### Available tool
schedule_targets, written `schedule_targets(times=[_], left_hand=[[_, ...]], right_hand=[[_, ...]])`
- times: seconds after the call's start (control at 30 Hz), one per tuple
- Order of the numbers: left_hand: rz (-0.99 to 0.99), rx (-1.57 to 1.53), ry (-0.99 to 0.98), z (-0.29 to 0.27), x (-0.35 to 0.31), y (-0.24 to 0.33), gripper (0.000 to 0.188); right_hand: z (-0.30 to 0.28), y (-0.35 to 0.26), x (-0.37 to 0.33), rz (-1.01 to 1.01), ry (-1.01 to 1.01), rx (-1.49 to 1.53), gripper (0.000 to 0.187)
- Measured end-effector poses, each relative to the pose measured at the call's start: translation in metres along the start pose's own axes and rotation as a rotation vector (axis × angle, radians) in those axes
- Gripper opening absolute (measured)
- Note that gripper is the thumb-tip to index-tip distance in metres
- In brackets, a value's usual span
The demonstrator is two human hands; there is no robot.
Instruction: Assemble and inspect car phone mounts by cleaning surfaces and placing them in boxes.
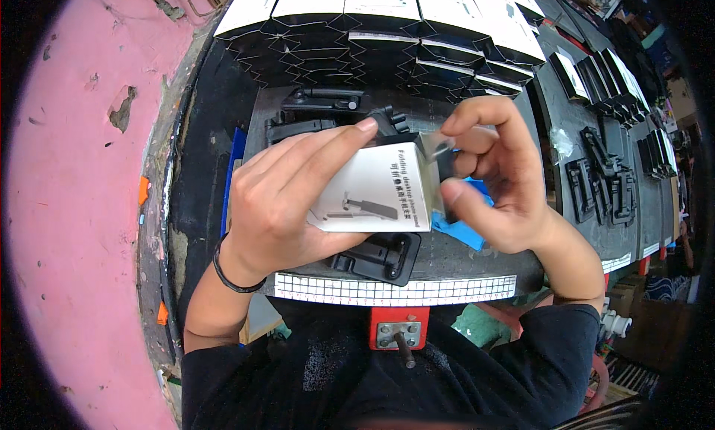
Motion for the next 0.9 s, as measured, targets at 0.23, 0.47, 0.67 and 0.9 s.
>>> schedule_targets(times=[0.23,0.47,0.67,0.9], left_hand=[[-0.123,-0.108,0.009,-0.002,0.001,-0.004,0.094],[-0.155,-0.090,-0.015,0.005,-0.002,-0.002,0.099],[-0.039,-0.022,0.031,0.006,0.000,0.000,0.095],[0.151,0.088,0.078,0.007,-0.009,0.013,0.080]], right_hand=[[-0.009,-0.014,0.010,-0.321,-0.142,-0.532,0.031],[-0.003,-0.018,0.007,-0.424,-0.120,-0.874,0.021],[-0.001,-0.010,0.006,-0.229,-0.084,-0.765,0.038],[0.008,-0.017,0.008,-0.130,-0.169,-0.601,0.044]])
Point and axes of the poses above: each hand's wrist, its own x-axis towards the middle knuckle, its own z-axis out of the palm, y = z × x, the point moved 6 cm from there along x, towards the middle knuckle, and after that the axes turned 15 degrees about -z, right-handed, at the moved point
